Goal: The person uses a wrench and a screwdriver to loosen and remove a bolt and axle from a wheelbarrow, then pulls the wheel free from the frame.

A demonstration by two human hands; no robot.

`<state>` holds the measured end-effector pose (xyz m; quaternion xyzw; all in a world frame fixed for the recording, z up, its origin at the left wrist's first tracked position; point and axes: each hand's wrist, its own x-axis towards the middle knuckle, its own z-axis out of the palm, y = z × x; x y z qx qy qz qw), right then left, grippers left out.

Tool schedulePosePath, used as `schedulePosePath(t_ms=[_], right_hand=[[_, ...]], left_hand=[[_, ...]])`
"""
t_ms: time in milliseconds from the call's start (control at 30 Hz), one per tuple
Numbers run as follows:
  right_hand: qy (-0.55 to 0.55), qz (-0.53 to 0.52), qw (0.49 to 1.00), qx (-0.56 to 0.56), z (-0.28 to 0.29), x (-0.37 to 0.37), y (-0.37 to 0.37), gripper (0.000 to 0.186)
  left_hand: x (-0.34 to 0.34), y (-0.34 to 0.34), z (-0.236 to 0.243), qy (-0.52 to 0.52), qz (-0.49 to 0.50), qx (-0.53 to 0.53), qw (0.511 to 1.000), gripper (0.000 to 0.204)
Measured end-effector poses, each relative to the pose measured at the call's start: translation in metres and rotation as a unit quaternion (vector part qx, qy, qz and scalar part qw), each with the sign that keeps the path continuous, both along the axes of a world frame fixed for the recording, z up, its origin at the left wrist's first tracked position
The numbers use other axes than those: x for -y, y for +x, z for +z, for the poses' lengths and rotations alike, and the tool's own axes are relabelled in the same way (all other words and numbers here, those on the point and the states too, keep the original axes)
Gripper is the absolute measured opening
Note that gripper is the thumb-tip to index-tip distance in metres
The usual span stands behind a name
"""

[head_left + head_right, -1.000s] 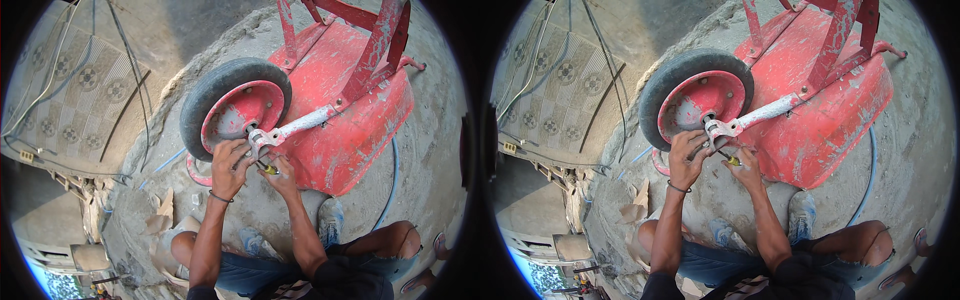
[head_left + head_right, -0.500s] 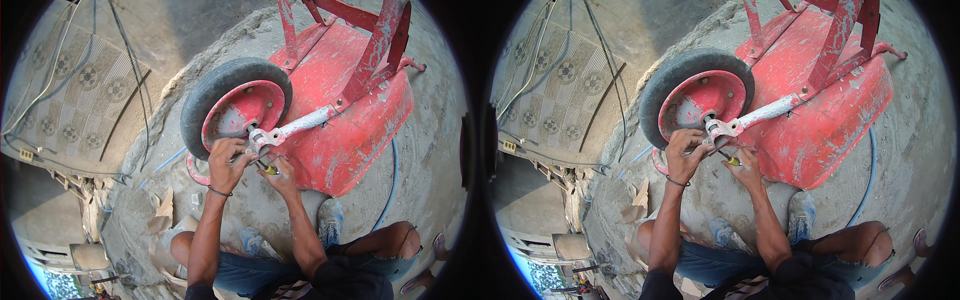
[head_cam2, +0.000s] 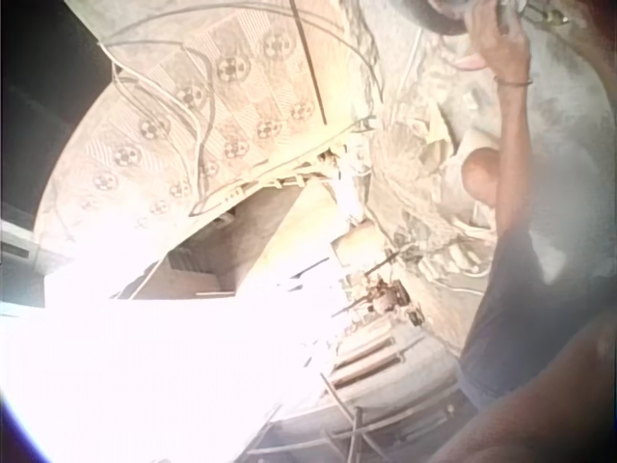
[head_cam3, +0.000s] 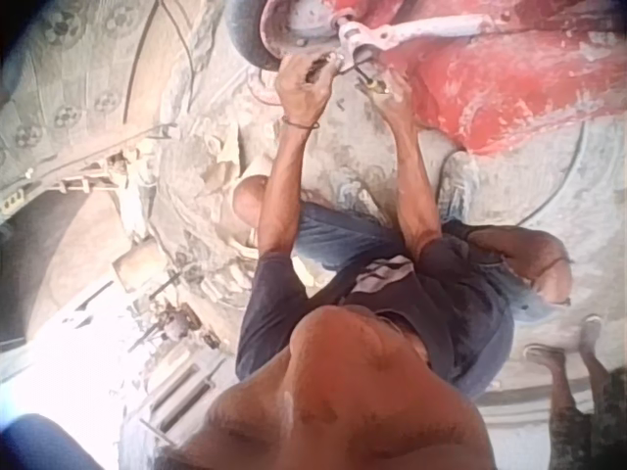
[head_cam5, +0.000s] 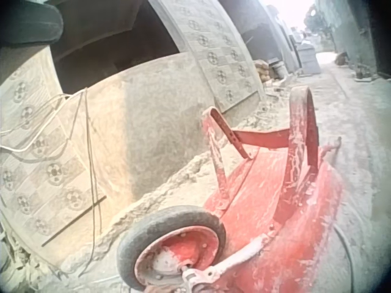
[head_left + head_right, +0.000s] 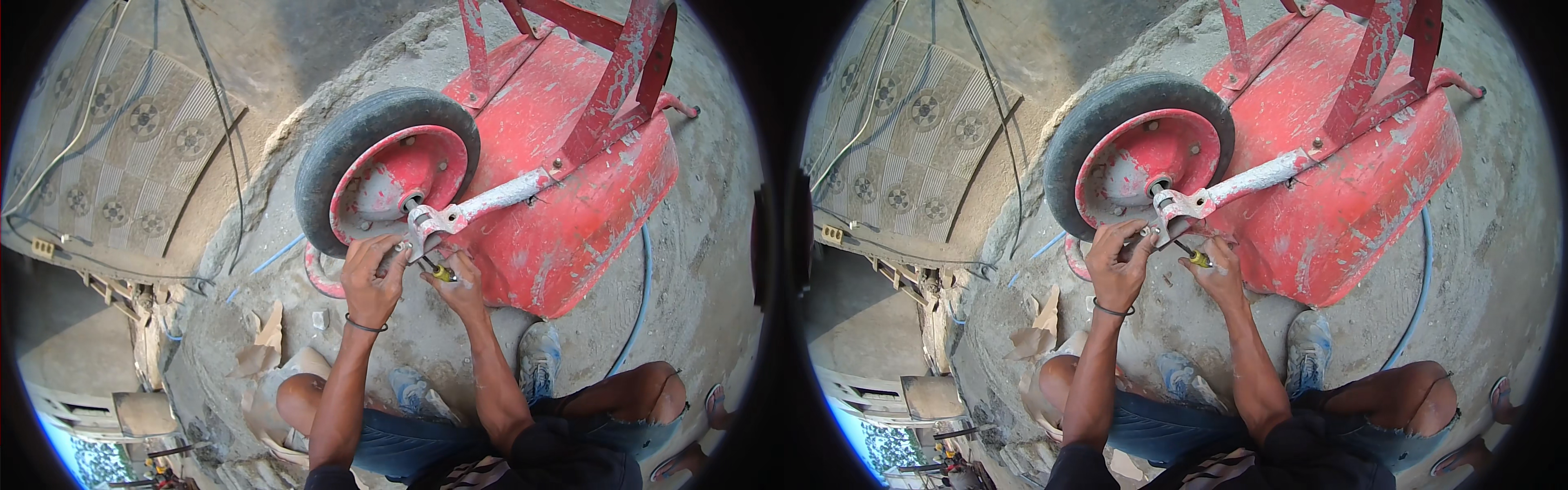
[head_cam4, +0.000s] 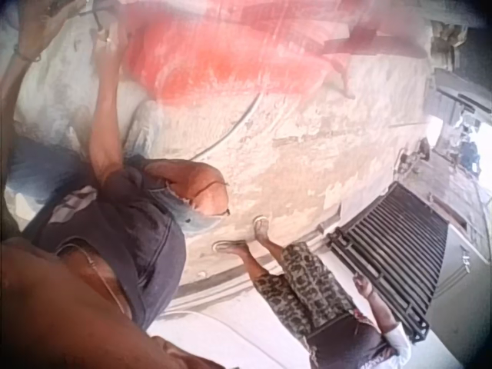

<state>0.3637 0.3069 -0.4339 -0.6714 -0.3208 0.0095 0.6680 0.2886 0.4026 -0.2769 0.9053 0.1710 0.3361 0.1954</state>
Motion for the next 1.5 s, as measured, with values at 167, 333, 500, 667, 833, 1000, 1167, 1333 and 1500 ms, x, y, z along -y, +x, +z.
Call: schedulePosePath(t_ms=[167, 333, 500, 667, 833, 1000, 1167, 1333, 1500], right_hand=[[-0.010, 0.000, 0.999, -0.034, -0.022, 0.006, -0.002, 0.038], [-0.029, 0.000, 0.999, -0.044, -0.026, 0.010, 0.002, 0.042], [-0.025, 0.025, 0.998, -0.060, -0.022, 0.008, -0.002, 0.043], [-0.068, 0.139, 0.968, -0.199, -0.030, 0.014, 0.000, 0.045], [-0.286, 0.220, 0.917, -0.168, -0.067, 0.012, -0.004, 0.051], [-0.365, 0.141, 0.908, -0.152, -0.069, 0.010, -0.017, 0.050], [-0.171, 0.257, 0.906, -0.291, 0.036, 0.032, 0.021, 0.045], [0.361, 0.218, 0.883, -0.207, 0.167, 0.055, 0.030, 0.035], [0.449, 0.099, 0.884, -0.084, 0.165, 0.014, 0.013, 0.028]], left_hand=[[0.003, 0.001, 0.000, 0.073, -0.054, 0.006, 0.996, 0.025], [0.004, -0.005, -0.002, 0.175, -0.049, -0.030, 0.983, 0.023], [0.003, -0.007, -0.011, 0.155, -0.105, -0.035, 0.982, 0.022], [0.062, -0.026, -0.026, 0.107, 0.007, 0.066, 0.992, 0.020], [0.065, -0.068, -0.145, -0.394, 0.343, -0.004, 0.853, 0.023], [0.026, -0.068, -0.195, -0.380, 0.445, -0.085, 0.807, 0.022], [0.019, -0.035, -0.134, -0.724, -0.005, 0.359, 0.590, 0.018], [0.041, 0.000, -0.127, -0.748, -0.134, 0.365, 0.538, 0.023], [0.050, 0.014, -0.126, -0.764, -0.146, 0.446, 0.442, 0.020]])
